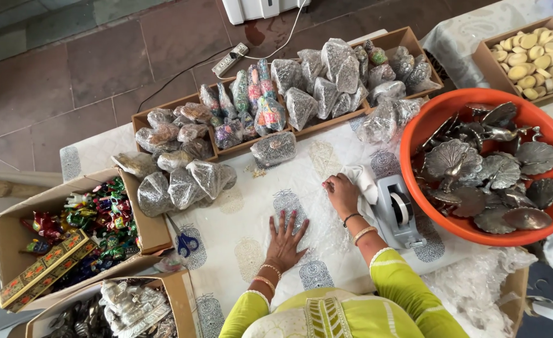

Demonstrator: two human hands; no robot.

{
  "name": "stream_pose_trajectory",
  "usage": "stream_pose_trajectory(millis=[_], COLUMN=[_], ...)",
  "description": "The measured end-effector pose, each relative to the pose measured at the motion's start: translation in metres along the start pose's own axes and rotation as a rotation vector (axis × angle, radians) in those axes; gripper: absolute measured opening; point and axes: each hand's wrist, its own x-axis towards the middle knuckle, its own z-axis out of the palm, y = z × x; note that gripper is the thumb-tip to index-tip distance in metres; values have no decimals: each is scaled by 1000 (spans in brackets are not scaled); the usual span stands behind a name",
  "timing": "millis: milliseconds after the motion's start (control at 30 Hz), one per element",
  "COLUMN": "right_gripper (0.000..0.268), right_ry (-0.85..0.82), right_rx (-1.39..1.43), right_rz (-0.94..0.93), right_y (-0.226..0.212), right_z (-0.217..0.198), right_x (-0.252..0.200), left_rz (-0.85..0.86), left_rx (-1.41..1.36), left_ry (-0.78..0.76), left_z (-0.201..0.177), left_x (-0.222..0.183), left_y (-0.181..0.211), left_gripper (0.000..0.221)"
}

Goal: The person wraps silver leaf-shaped decorative metal items in bubble wrap at a work table, sealing each wrapped item with tape from a desk tape dispenser. They take items one at a time from an orange basin, wrap them, and place the finished wrapped items into cardboard boxes alongside other already wrapped goods.

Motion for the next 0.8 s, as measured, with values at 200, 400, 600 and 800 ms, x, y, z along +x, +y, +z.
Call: stream_pose_trajectory(millis=[200, 400, 600, 800], right_gripper=[4, 14, 41, 26], right_ry=[-47, 86, -242, -426], right_rx=[29, 205, -36, -26], right_rz=[102, -75, -694, -645], right_y=[5, -4, 1, 70], right_z=[-3, -25, -24, -35], right_x=[12, -18, -132, -182], left_rz=[-17, -29, -47, -58], left_rx=[-1, -27, -4, -65], left_ry=[-59, -58, -92, -9], left_z=[-6, -7, -7, 18], left_x=[2, 6, 1, 6], left_y=[0, -1, 1, -5], left_gripper=[91, 89, 89, 79])
